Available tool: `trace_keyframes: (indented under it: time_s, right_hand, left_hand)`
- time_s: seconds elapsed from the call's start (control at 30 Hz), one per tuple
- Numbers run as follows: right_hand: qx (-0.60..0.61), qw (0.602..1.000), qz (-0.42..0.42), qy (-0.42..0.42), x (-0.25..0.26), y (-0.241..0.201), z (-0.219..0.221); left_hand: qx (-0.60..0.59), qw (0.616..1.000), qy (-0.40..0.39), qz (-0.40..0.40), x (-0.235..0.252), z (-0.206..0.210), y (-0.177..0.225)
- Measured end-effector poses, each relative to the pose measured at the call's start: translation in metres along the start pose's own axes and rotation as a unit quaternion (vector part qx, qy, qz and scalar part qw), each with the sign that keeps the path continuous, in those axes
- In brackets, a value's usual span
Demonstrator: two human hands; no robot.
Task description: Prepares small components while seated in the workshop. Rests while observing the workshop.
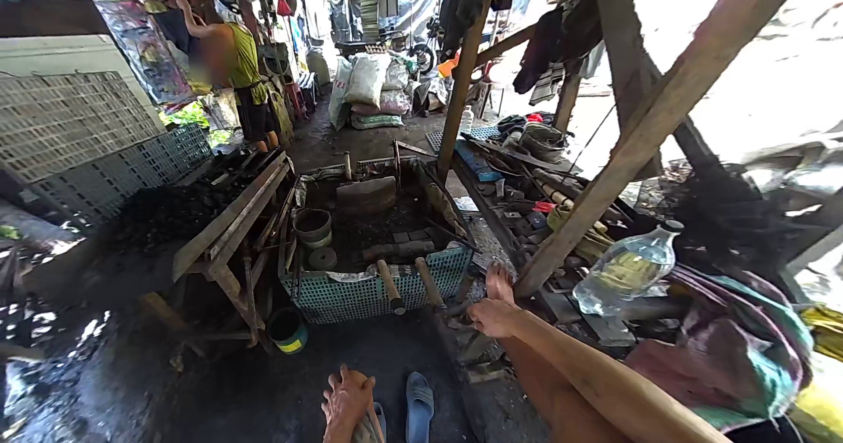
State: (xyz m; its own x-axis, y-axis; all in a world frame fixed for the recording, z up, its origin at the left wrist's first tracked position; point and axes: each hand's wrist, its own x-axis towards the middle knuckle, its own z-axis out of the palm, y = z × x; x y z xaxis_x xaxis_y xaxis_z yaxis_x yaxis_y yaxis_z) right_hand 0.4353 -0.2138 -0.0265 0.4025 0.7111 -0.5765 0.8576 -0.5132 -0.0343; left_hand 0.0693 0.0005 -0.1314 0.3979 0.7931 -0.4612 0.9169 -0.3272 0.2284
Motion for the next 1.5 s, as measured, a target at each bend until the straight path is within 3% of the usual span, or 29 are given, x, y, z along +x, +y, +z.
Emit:
trace_keyframes:
  time_s: [0.17,1.5]
  right_hand:
    - [-0.002,1.0,0.001,0.001,0.0,0.001,0.001]
    - [0.012,1.0,0.021,0.01,-0.006,0.0,-0.001]
  left_hand:
    - [0.009,0.999,-0.031,0.004,0.004,-0.002,-0.002]
    - [-0.004,1.0,-0.005,0.016,0.006,0.003,-0.008]
